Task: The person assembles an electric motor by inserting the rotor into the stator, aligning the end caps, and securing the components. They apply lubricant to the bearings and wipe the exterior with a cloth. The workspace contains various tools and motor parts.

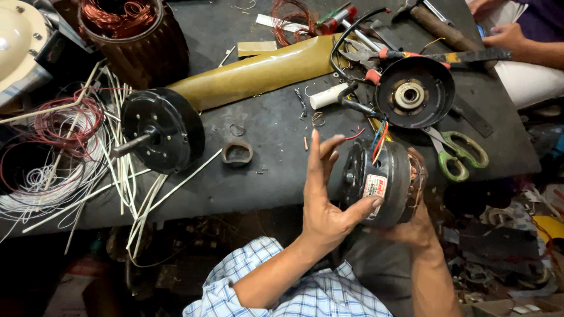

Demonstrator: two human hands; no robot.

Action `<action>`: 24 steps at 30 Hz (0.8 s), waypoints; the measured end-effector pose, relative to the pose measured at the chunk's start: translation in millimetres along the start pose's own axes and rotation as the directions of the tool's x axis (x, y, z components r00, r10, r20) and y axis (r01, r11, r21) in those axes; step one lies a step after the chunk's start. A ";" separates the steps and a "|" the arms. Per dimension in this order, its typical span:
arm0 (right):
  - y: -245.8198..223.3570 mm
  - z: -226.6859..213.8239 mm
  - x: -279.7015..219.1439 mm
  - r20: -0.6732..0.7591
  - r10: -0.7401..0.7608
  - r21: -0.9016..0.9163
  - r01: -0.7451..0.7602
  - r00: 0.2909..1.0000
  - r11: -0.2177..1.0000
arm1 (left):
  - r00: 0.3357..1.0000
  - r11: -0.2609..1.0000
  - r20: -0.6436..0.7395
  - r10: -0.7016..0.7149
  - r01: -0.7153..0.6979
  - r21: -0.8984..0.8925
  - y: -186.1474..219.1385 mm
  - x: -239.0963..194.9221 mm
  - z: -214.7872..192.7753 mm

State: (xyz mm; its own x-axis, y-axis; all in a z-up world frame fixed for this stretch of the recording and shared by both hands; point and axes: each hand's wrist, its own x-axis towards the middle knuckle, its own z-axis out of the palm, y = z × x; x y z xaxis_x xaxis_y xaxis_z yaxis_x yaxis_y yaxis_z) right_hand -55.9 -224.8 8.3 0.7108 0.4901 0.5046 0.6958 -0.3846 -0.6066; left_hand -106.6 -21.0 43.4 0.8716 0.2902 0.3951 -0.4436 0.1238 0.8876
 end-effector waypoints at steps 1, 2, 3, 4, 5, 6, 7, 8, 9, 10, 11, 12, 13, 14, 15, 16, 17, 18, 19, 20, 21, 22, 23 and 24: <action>-1.1 -0.8 0.2 0.020 0.033 0.029 -0.034 0.999 0.999 | 0.999 0.998 0.036 -0.030 0.032 -0.054 -0.2 2.0 -2.2; -2.3 -1.1 0.4 0.040 0.066 0.056 -0.068 0.997 0.996 | 0.996 0.992 0.074 -0.059 0.067 -0.107 -0.7 4.1 -4.2; -3.6 -1.5 0.5 0.060 0.097 0.083 -0.102 0.993 0.991 | 0.990 0.982 0.115 -0.084 0.102 -0.159 -1.8 6.4 -5.9; -5.2 -0.3 0.6 0.050 0.142 0.232 -0.150 0.989 0.961 | 0.982 0.975 0.156 -0.105 0.132 -0.178 -3.7 9.6 -7.6; -7.1 2.2 0.5 0.046 0.188 0.376 -0.192 0.981 0.907 | 0.972 0.967 0.197 -0.124 0.163 -0.196 -6.0 13.0 -9.2; -9.5 4.2 0.6 0.049 0.234 0.512 -0.225 0.971 0.829 | 0.961 0.957 0.238 -0.143 0.195 -0.213 -7.7 15.0 -10.6; -11.5 6.4 1.9 0.044 0.233 0.477 -0.225 0.971 0.850 | 0.958 0.960 0.260 -0.121 0.179 -0.216 -8.8 16.4 -12.3; -13.9 7.9 3.5 0.040 0.232 0.441 -0.226 0.972 0.869 | 0.955 0.962 0.281 -0.098 0.163 -0.219 -10.0 17.8 -13.7; -16.8 8.2 4.9 0.034 0.233 0.403 -0.227 0.972 0.887 | 0.950 0.963 0.303 -0.077 0.149 -0.224 -11.2 18.8 -14.6; -20.4 8.6 6.9 0.032 0.241 0.401 -0.233 0.970 0.886 | 0.944 0.957 0.319 -0.089 0.169 -0.234 -12.4 19.7 -15.7; -24.5 9.2 10.1 0.029 0.247 0.399 -0.238 0.969 0.886 | 0.937 0.952 0.334 -0.100 0.188 -0.242 -13.5 20.7 -16.7; -29.5 9.7 13.9 0.026 0.253 0.397 -0.242 0.967 0.885 | 0.930 0.946 0.350 -0.110 0.206 -0.251 -14.3 21.4 -17.0; -35.8 9.7 17.9 0.008 0.250 0.314 -0.240 0.968 0.919 | 0.929 0.918 0.350 -0.122 0.240 -0.315 -14.8 21.4 -16.9; -43.2 9.0 22.2 -0.010 0.246 0.228 -0.237 0.969 0.944 | 0.926 0.886 0.352 -0.135 0.272 -0.377 -14.8 21.2 -16.8; -51.1 8.7 27.5 -0.029 0.240 0.140 -0.234 0.970 0.962 | 0.924 0.847 0.354 -0.146 0.302 -0.437 -14.7 21.5 -16.7; -59.1 10.5 33.7 -0.034 0.226 0.084 -0.223 0.974 0.971 | 0.941 0.826 0.315 -0.123 0.273 -0.493 -15.0 23.4 -17.8; -66.9 12.1 39.8 -0.039 0.215 0.026 -0.214 0.976 0.977 | 0.956 0.800 0.275 -0.103 0.244 -0.548 -15.5 25.7 -19.7; -73.2 12.3 46.4 -0.044 0.203 -0.032 -0.205 0.978 0.978 | 0.968 0.771 0.234 -0.086 0.213 -0.601 -15.9 27.5 -22.4; -77.5 10.4 53.5 -0.007 0.175 -0.024 -0.175 0.985 0.984 | 0.961 0.692 0.234 -0.147 0.269 -0.670 -16.3 28.4 -25.9; -80.1 7.7 60.6 0.029 0.146 -0.014 -0.145 0.989 0.989 | 0.948 0.603 0.240 -0.208 0.317 -0.732 -16.7 29.0 -30.3; -81.0 4.4 67.2 0.067 0.116 -0.001 -0.117 0.991 0.993 | 0.930 0.507 0.250 -0.269 0.357 -0.785 -17.2 28.9 -34.4; -77.9 -4.7 74.2 0.112 0.138 0.032 -0.142 0.984 0.989 | 0.922 0.485 0.244 -0.299 0.367 -0.794 -18.3 28.9 -38.0; -71.8 -16.9 80.9 0.158 0.158 0.065 -0.170 0.975 0.983 | 0.913 0.463 0.237 -0.331 0.376 -0.803 -19.5 28.4 -41.6; -65.2 -26.2 86.2 0.205 0.175 0.098 -0.198 0.963 0.975 | 0.903 0.441 0.231 -0.362 0.384 -0.811 -21.1 27.3 -43.5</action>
State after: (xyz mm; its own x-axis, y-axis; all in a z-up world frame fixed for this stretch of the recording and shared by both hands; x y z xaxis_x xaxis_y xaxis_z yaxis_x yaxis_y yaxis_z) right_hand -37.3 -178.0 107.4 0.7849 0.5652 0.2538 0.5278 -0.3954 -0.7517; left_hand -82.5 25.6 25.2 0.9959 -0.0015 0.0902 -0.0304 0.9359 0.3510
